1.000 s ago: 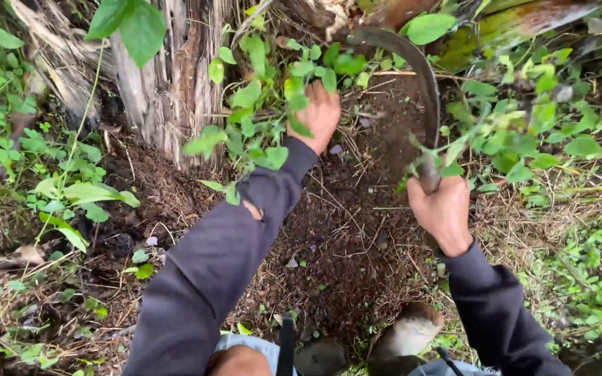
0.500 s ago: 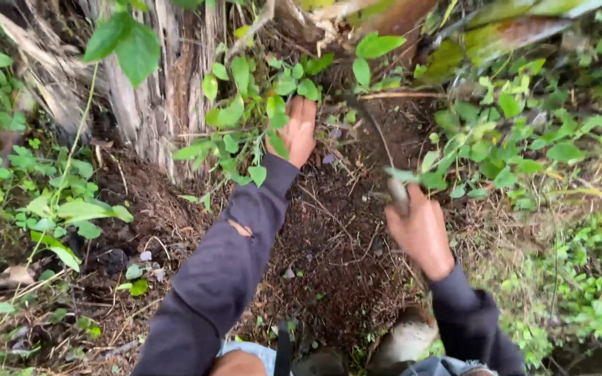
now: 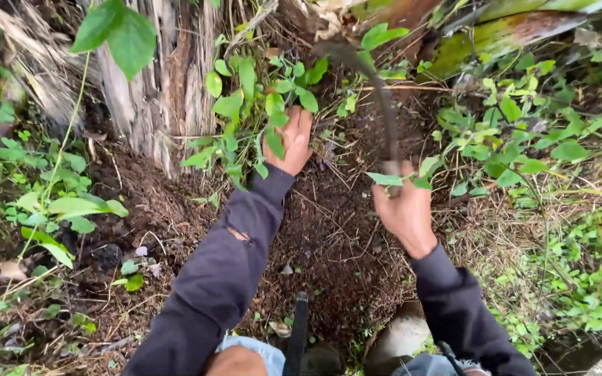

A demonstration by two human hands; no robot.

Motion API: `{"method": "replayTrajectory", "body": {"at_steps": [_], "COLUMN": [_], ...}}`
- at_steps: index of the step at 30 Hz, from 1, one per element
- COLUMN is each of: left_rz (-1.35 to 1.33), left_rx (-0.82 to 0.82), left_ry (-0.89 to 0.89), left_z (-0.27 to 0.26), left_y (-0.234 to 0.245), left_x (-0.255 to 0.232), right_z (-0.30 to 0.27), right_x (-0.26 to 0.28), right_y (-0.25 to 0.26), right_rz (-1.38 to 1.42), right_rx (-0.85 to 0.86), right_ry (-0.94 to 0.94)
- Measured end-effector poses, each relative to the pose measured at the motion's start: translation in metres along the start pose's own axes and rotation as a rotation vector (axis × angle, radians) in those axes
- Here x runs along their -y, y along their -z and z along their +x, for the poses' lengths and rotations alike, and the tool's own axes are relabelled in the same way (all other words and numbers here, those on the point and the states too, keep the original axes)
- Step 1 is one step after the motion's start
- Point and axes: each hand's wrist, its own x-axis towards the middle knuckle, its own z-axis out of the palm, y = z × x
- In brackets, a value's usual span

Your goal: The person uses a curved sickle to cut and pull weeds and small branches from the ground near a tree trunk. They repeatedly strike the vegetation, pull up roots and debris by hand, and clear a patch of soil.

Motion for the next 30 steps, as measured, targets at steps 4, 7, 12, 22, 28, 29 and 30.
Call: {"method": "replayTrajectory", "body": {"at_steps": [4, 7, 12, 22, 28, 29, 30], "left_rz": [0.034, 0.182, 0.076, 0.044, -0.058, -0.139, -0.140], "left_rx": [0.002, 0.007, -0.038, -0.210, -0.123, 0.037, 0.038], "left_ry": [-0.013, -0.048, -0.178, -0.204, -0.082, -0.170, -0.178], "left_z": [-0.004, -0.007, 0.006, 0.105, 0.084, 0.082, 0.077], "left_y": [0.040, 0.038, -0.004, -0.059, -0.030, -0.029, -0.031], "left_x": [-0.009, -0.019, -0.048, -0.105, -0.112, -0.102, -0.093], "right_z": [-0.029, -0.058, -0.039, -0.067, -0.043, -0.038, -0.050], "right_x": [0.010, -0.053, -0.059, -0.044, -0.029, -0.038, -0.042], "right_y": [0.006, 0.013, 0.039, 0.043, 0.051, 0.048, 0.043], "right_rz": [-0.224, -0.151, -0.085, -0.156, -0.018, -0.052, -0.052], "right_rx": [0.158, -0.011, -0.279, -0.157, -0.284, -0.260, -0.267], "right_ry": [-0.088, -0.114, -0.043, -0.133, -0.021, -0.011, -0.015]}}
